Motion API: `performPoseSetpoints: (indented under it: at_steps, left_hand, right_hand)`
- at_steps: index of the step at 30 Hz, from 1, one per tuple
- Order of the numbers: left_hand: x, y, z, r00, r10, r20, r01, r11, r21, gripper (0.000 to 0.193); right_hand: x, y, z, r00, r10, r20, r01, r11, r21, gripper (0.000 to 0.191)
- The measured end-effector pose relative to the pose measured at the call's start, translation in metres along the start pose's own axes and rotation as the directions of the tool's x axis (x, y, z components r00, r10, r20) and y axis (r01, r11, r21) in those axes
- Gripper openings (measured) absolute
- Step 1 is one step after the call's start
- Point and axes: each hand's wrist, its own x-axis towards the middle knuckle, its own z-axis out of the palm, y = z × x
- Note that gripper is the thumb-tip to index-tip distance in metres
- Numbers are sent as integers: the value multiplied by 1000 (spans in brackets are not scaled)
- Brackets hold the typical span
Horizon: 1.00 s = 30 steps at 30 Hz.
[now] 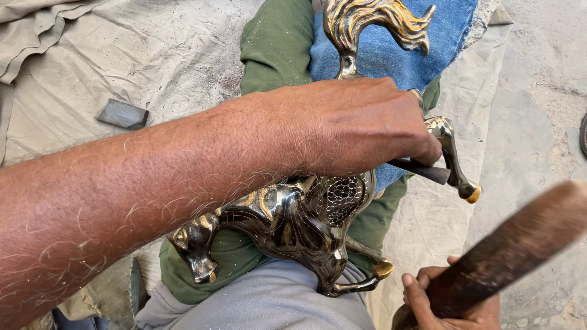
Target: The person sits on the ground with a brass horse figurine resting on their lap over a cloth. They hold a punch against the figurine's body and strike it with a wooden mallet, repositioning the punch repeatedly to work the surface of the sculpture.
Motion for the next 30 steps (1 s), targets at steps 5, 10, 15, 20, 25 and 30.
performPoseSetpoints:
  at_steps: [5,10,15,20,25,30]
  left_hand:
    - [2,4,2,998,-45,46,44,999,30,19]
    - [-18,5,7,984,-20,-175,31,997,64,27]
    - [-29,6,13,972,-54,-228,65,997,43,31]
    - [-29,6,11,973,-125,-195,136,990,45,29]
    - [-36,11,19,937,-168,-307,187,982,35,37]
    - [-48,20,30,865,-301,-402,290,953,-88,42]
  right_hand:
    - [3,-3,-2,965,261,-40,-258,964,59,57]
    - [19,-35,-13,990,120,-80,-111,988,111,54]
    - [49,-73,-27,984,35,-172,-23,997,70,51]
    - [72,-99,-28,988,-123,-91,111,986,-126,65]
    - [88,-92,-40,994,-72,-83,60,988,-145,62]
    - [137,-48,-69,983,30,179,74,835,-545,44]
